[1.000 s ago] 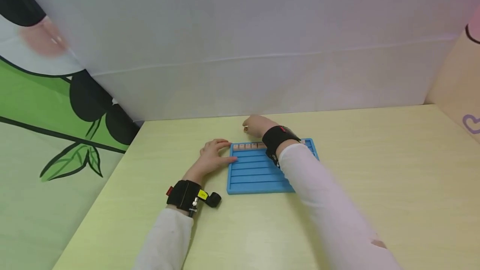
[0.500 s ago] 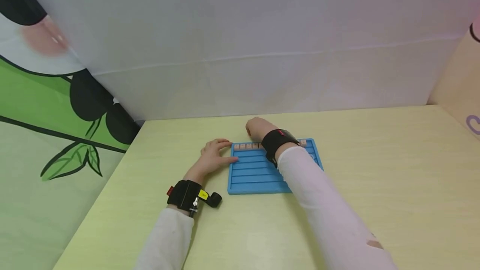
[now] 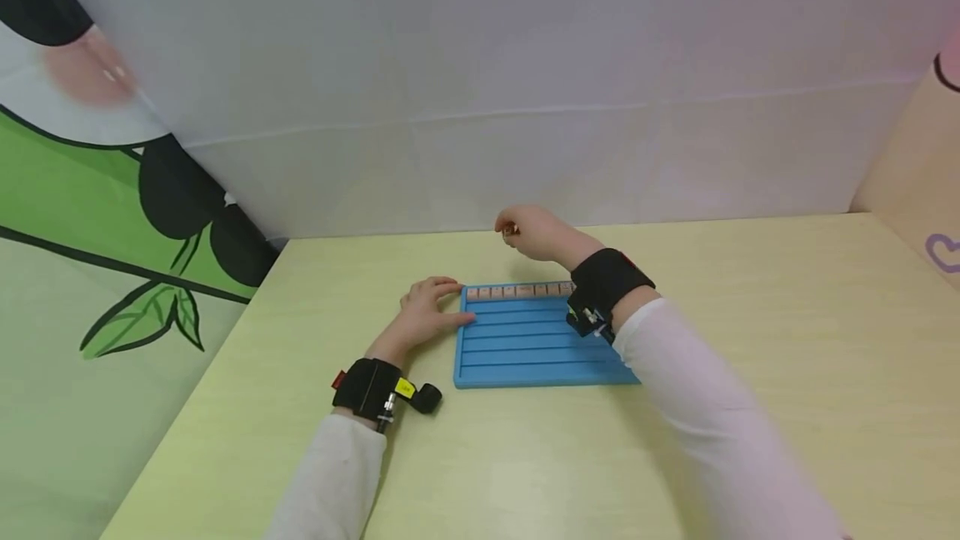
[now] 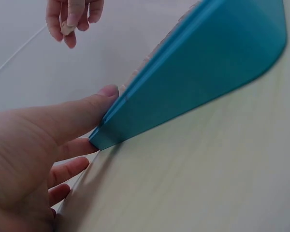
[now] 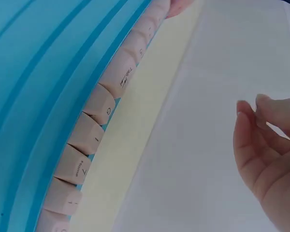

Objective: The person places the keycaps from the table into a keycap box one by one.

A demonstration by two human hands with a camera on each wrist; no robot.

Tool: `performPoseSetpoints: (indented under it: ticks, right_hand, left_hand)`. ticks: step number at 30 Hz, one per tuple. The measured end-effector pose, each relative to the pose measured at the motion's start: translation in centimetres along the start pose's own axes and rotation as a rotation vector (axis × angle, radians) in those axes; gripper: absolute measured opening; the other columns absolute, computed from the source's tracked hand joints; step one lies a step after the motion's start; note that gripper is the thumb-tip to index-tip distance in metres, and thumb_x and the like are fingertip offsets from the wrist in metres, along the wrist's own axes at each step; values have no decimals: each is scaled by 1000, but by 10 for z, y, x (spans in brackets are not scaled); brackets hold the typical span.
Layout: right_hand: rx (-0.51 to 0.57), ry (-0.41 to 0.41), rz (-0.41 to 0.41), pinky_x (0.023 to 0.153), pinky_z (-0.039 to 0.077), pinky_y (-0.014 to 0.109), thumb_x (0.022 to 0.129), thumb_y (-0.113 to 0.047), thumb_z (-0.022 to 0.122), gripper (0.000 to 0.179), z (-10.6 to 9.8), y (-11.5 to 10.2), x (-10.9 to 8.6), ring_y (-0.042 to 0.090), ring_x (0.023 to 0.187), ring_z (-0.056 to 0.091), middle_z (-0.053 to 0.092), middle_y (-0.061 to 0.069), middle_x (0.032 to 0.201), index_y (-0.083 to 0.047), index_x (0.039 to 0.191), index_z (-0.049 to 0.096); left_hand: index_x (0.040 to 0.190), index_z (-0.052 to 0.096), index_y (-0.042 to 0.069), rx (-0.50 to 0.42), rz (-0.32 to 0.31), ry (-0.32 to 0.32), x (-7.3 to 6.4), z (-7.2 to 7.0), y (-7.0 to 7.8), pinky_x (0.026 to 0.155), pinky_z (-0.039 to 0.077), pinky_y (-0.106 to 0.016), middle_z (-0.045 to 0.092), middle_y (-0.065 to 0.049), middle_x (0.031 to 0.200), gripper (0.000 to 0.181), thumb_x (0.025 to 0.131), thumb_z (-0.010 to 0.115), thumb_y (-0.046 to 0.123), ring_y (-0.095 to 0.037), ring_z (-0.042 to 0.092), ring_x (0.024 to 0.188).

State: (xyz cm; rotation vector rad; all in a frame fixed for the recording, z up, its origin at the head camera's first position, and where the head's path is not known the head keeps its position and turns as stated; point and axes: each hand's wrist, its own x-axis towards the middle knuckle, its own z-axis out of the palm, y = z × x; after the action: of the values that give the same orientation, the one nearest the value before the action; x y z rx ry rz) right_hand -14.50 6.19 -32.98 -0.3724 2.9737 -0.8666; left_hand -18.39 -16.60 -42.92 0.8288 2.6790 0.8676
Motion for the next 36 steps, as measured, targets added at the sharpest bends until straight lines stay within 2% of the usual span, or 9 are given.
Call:
performPoseSetpoints:
  ticks: [4, 7, 13, 19, 25, 30, 33, 36]
  right_hand:
    - [90, 54, -30, 75, 51, 37, 94, -3, 54, 17, -1, 1, -16, 27, 86, 63, 62, 16, 103, -2, 110, 60]
    - [137, 69, -44, 75, 53, 37, 93, -2, 56, 20, 1, 2, -25, 23, 82, 64, 64, 16, 103, -1, 112, 62]
    - [176, 50, 15, 78, 52, 37, 92, -6, 59, 29, 9, 5, -40, 24, 88, 63, 65, 16, 109, -2, 121, 62]
    - [207, 63, 60, 79, 52, 35, 99, -12, 49, 33, 9, 5, -49, 23, 89, 64, 65, 16, 113, -1, 130, 56]
    - [195, 114, 22, 84, 53, 39, 97, -8, 52, 34, 6, 0, -54, 27, 97, 66, 65, 18, 114, 0, 129, 56]
    - [195, 153, -6, 89, 51, 41, 96, -9, 54, 26, 5, -3, -59, 28, 103, 64, 65, 15, 111, -2, 120, 61]
    - [207, 159, -25, 87, 51, 40, 96, -9, 55, 22, 5, -5, -60, 27, 101, 64, 66, 13, 109, -4, 116, 61]
    - [201, 172, -45, 79, 52, 37, 95, -10, 56, 23, 5, -7, -62, 24, 94, 64, 65, 13, 108, -5, 117, 60]
  left_hand:
    - [133, 55, 11, -1, 1, 1, -1, -1, -1, 106, 15, -54, 41, -12, 142, 63, 81, 72, 41, -36, 24, 134]
    - [133, 55, 12, 7, 0, 1, 0, -1, -3, 106, 15, -54, 41, -12, 143, 63, 81, 72, 42, -36, 25, 135]
    - [134, 54, 12, -9, -4, -2, -1, -1, -6, 106, 15, -54, 40, -11, 143, 63, 81, 72, 42, -37, 24, 135]
    - [135, 53, 12, -10, -8, -8, -1, -3, -4, 107, 14, -52, 39, -10, 144, 64, 81, 72, 41, -34, 23, 136]
    - [134, 54, 10, -13, -3, 2, -1, -5, -3, 106, 14, -53, 40, -11, 143, 63, 81, 73, 39, -35, 24, 135]
    - [134, 54, 11, -7, -7, -4, -3, -5, -4, 106, 15, -53, 40, -11, 143, 63, 81, 73, 40, -35, 24, 135]
    - [134, 54, 11, 2, -7, -3, -3, -5, -4, 106, 15, -53, 40, -11, 143, 63, 82, 72, 41, -36, 24, 135]
    - [134, 54, 12, -1, -12, -5, -3, -4, -4, 106, 15, -53, 40, -11, 143, 63, 82, 72, 41, -36, 23, 136]
